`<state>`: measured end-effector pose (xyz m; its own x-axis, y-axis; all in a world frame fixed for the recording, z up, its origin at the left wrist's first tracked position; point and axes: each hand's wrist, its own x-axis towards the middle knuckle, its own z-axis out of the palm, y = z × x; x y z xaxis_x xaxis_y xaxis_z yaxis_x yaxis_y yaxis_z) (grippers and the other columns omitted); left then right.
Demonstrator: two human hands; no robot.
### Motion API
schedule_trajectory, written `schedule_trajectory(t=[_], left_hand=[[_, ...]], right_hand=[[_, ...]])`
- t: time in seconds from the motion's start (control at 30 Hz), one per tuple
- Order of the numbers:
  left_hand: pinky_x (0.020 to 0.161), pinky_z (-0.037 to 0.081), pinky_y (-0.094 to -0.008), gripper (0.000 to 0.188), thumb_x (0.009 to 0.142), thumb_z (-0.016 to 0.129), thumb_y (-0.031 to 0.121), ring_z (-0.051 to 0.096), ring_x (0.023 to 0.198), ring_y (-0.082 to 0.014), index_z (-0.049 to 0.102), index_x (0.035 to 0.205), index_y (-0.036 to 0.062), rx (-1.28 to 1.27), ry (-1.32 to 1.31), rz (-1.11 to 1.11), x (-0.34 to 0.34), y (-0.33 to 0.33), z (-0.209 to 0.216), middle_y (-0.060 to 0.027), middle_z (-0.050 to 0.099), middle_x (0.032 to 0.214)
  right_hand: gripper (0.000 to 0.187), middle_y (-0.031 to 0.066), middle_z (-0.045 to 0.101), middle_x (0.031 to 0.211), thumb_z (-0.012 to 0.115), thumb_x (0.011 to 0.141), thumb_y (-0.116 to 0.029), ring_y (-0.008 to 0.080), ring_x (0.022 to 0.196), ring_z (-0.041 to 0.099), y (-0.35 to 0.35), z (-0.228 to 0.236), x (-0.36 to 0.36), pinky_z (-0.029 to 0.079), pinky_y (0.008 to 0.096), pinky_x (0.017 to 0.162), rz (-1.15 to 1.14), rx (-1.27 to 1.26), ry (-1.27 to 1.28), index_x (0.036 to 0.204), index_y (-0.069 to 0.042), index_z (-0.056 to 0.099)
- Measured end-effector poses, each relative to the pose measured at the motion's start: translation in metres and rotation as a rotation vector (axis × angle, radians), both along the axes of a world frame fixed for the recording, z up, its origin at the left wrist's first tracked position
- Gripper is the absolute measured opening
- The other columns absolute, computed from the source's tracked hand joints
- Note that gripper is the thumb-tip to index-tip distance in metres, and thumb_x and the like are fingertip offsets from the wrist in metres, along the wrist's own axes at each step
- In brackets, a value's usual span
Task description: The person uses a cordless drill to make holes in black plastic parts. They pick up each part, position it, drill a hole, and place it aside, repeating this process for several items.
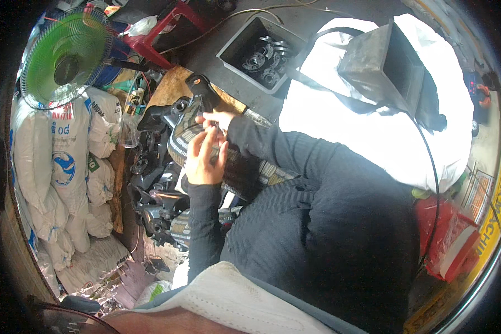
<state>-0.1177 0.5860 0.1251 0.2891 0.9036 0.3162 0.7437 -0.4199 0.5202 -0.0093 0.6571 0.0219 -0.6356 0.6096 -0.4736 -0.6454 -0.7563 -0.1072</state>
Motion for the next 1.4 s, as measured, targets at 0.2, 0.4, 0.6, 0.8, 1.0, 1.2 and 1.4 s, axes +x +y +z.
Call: schedule_trajectory(t=[0.2, 0.4, 0.6, 0.8, 1.0, 1.2, 1.4], left_hand=[[0.074, 0.050, -0.0329, 0.032, 0.080, 0.065, 0.005, 0.062, 0.082, -0.0261, 0.061, 0.111, 0.0033, -0.139, -0.008, 0.207, -0.070, -0.011, -0.009, -0.0138, 0.063, 0.093], [0.063, 0.046, -0.0261, 0.023, 0.087, 0.058, 0.006, 0.057, 0.066, -0.0132, 0.062, 0.110, 0.0031, -0.263, -0.074, 0.551, -0.128, -0.079, -0.038, -0.0071, 0.063, 0.083], [0.066, 0.048, -0.0265, 0.025, 0.088, 0.058, 0.006, 0.061, 0.071, -0.0137, 0.062, 0.112, 0.0036, -0.388, -0.144, 0.759, -0.142, -0.144, -0.061, -0.0096, 0.064, 0.086], [0.069, 0.051, -0.0297, 0.022, 0.086, 0.059, 0.007, 0.064, 0.075, -0.0195, 0.064, 0.107, 0.0033, -0.283, -0.030, 0.724, -0.167, -0.170, -0.085, -0.0133, 0.066, 0.086], [0.066, 0.050, -0.0286, 0.025, 0.084, 0.063, 0.013, 0.063, 0.070, -0.0186, 0.064, 0.108, 0.0073, -0.402, -0.046, 0.759, -0.156, -0.181, -0.046, -0.0109, 0.065, 0.084], [0.080, 0.047, -0.0258, 0.033, 0.086, 0.062, 0.016, 0.059, 0.092, -0.0128, 0.059, 0.114, -0.0008, -0.789, -0.483, 0.721, -0.143, -0.228, -0.036, -0.0104, 0.064, 0.104], [0.059, 0.047, -0.0271, 0.049, 0.085, 0.063, 0.033, 0.056, 0.073, -0.0146, 0.051, 0.122, 0.0039, -0.848, -1.413, 0.946, -0.177, -0.167, -0.084, -0.0073, 0.060, 0.103]], right_hand=[[0.012, -0.0017, 0.049, 0.063, 0.057, 0.081, -0.014, 0.0072, 0.044, 0.039, 0.167, -0.077, 0.107, 0.031, 0.0237, 0.036, -0.514, -0.012, -0.444, 0.092, -0.008, 0.059], [0.034, 0.0169, 0.064, 0.103, 0.049, 0.088, -0.032, 0.0296, 0.096, 0.062, 0.221, -0.176, 0.226, 0.047, 0.0404, 0.085, -0.593, 0.039, -2.014, 0.104, -0.007, 0.065], [0.043, 0.0084, 0.061, 0.114, 0.059, 0.079, -0.052, 0.0300, 0.104, 0.059, 0.204, -0.169, 0.205, 0.047, 0.0441, 0.087, 0.385, 0.403, -2.430, 0.111, -0.024, 0.064], [0.034, 0.0123, 0.063, 0.112, 0.057, 0.080, -0.035, 0.0296, 0.105, 0.060, 0.216, -0.178, 0.239, 0.048, 0.0441, 0.086, 0.575, 0.257, -2.539, 0.107, -0.015, 0.066], [0.033, 0.0086, 0.065, 0.079, 0.059, 0.079, -0.040, 0.0244, 0.069, 0.060, 0.217, -0.063, 0.183, 0.049, 0.0365, 0.064, -0.440, 0.893, -2.013, 0.085, -0.009, 0.067], [0.015, 0.0111, 0.068, 0.084, 0.065, 0.075, -0.010, 0.0201, 0.073, 0.065, 0.057, 0.130, -0.030, 0.051, 0.0294, 0.067, -0.264, 1.694, -1.223, 0.086, 0.000, 0.069], [0.029, 0.0006, 0.050, 0.065, 0.064, 0.075, -0.015, 0.0186, 0.060, 0.056, -0.073, -0.022, -0.131, 0.045, 0.0312, 0.048, -0.185, 2.370, -1.042, 0.104, -0.019, 0.064]])
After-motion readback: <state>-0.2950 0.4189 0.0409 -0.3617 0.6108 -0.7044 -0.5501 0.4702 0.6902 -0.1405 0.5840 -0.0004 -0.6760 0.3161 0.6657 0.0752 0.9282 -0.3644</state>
